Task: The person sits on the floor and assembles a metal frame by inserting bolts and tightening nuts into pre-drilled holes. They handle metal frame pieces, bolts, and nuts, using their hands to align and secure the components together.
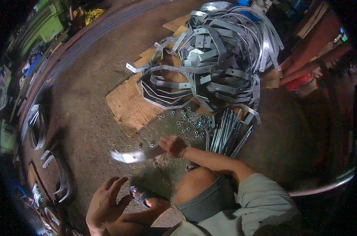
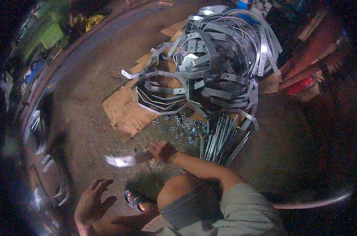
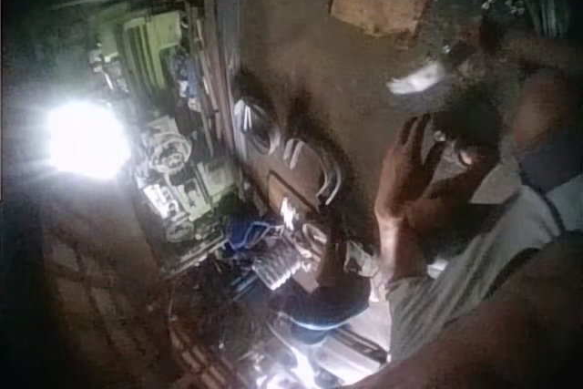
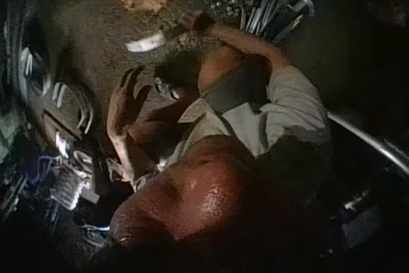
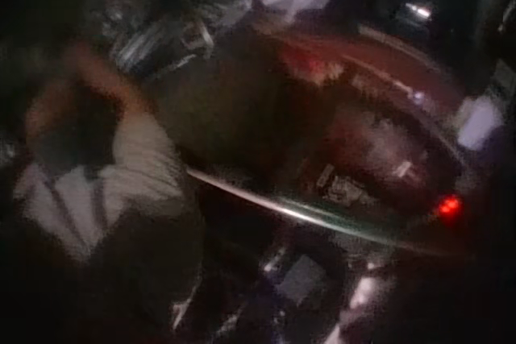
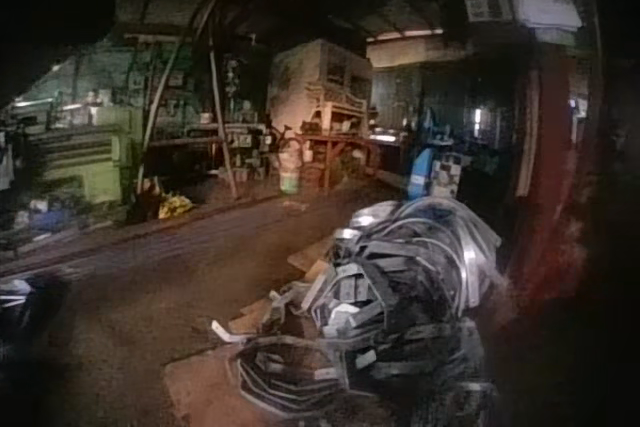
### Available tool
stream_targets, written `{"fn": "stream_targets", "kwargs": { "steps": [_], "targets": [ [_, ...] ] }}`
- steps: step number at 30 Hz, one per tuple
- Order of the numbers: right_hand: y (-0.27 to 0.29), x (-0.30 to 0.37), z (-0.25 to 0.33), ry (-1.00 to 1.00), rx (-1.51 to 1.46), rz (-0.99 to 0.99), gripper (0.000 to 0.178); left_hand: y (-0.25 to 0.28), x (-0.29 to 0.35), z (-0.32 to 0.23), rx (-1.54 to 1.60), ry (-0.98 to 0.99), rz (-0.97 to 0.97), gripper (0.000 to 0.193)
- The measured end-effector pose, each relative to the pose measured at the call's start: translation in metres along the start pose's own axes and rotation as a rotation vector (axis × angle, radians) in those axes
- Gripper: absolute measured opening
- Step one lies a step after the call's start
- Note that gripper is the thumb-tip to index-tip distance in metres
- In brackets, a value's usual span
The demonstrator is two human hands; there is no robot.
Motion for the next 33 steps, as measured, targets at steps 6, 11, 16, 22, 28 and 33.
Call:
{"fn": "stream_targets", "kwargs": {
  "steps": [6, 11, 16, 22, 28, 33],
  "targets": [
    [-0.027, 0.064, 0.005, 0.203, 0.064, 0.288, 0.031, -0.005, 0.000, -0.004, 0.034, -0.051, -0.002, 0.050],
    [-0.013, 0.072, 0.005, 0.136, -0.032, 0.233, 0.038, -0.003, 0.000, 0.003, -0.072, -0.010, 0.002, 0.051],
    [0.031, 0.057, -0.035, -0.363, -0.146, -0.075, 0.040, -0.003, -0.008, -0.012, -0.051, -0.051, 0.057, 0.052],
    [0.137, 0.059, -0.110, -0.640, 0.054, -0.749, 0.033, -0.013, -0.021, -0.015, -0.039, -0.058, 0.078, 0.052],
    [0.202, 0.036, -0.158, -0.817, -0.018, -0.917, 0.039, -0.011, -0.015, -0.003, -0.030, 0.050, 0.101, 0.050],
    [0.235, 0.137, -0.274, -0.850, 0.078, -1.009, 0.052, -0.033, -0.054, 0.004, -0.016, -0.192, 0.066, 0.044]
  ]
}}
Point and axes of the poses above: each hand's wrist, its own x-axis away from the middle knuckle, its own y-axis out of the back of the hand, z = x × y, the point moved 3 cm from there along -x, towards the middle knuckle, and after that the axes turned 10 degrees about -x, right-handed, at the moved point
